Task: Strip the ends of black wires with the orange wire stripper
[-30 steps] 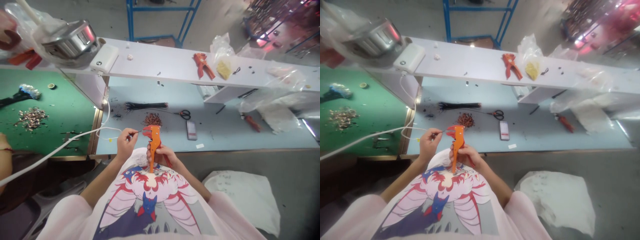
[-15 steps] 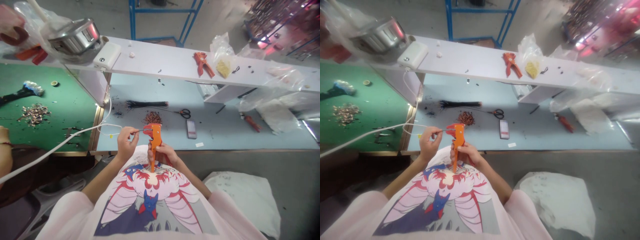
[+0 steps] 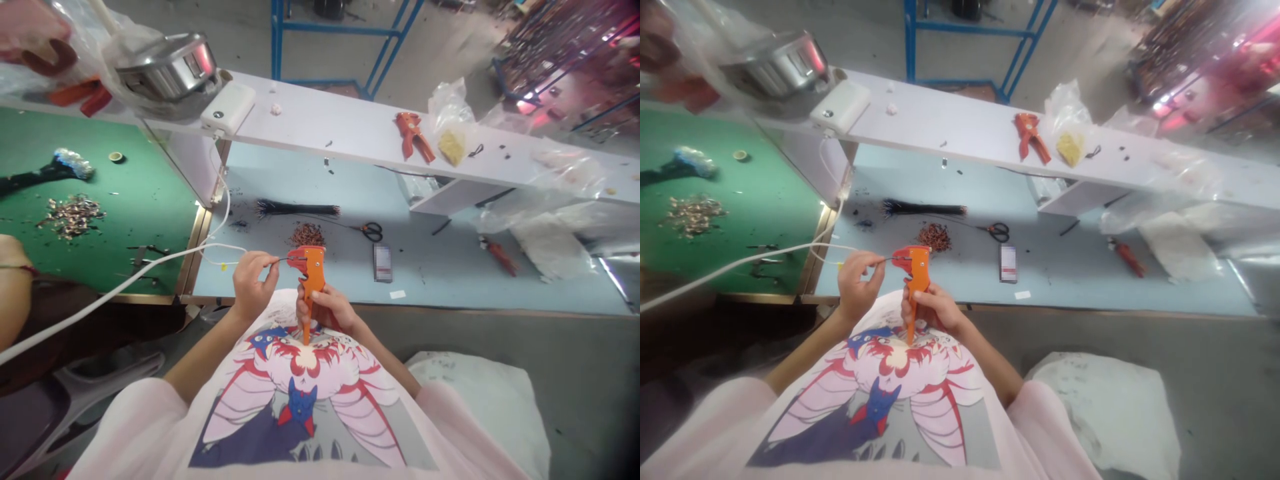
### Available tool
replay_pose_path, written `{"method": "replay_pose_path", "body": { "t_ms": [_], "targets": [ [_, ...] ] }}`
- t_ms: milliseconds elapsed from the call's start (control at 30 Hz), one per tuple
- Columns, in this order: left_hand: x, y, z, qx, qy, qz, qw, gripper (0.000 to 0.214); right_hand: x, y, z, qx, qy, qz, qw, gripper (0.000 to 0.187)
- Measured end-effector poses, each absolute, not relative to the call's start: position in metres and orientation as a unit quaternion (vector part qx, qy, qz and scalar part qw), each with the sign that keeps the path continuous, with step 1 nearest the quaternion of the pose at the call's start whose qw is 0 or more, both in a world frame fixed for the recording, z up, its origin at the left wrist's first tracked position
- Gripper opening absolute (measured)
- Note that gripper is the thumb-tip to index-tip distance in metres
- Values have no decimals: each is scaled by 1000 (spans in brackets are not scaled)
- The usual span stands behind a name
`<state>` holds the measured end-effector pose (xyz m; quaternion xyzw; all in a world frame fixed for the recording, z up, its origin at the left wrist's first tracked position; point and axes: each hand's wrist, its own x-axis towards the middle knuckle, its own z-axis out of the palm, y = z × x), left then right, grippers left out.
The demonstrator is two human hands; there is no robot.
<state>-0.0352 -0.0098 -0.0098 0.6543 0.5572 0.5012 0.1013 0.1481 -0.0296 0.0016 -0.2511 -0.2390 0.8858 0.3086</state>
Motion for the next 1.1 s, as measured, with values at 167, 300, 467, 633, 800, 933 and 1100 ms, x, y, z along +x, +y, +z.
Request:
{"method": "replay_pose_path", "body": {
  "t_ms": [167,300,467,633,800,933,1100],
  "targets": [
    [-38,-10,-10,658,561,493,95,7,145,-31,-2,-265,-253,878,308,26],
    [-39,-9,-10,659,561,490,103,8,144,-31,-4,-267,-255,875,313,26],
    [-44,-8,-8,663,562,478,122,11,144,-30,-2,-270,-255,871,322,26],
    [-49,-7,-7,674,567,453,140,11,144,-30,-1,-274,-252,872,317,27],
    [-51,-6,-5,680,561,452,137,10,143,-29,-2,-280,-248,872,316,25],
    [-51,-6,-6,684,559,448,142,10,143,-27,-4,-276,-203,880,331,23],
    [-48,-7,-5,668,569,454,155,10,147,-25,0,-258,-186,869,378,27]
  ]
}}
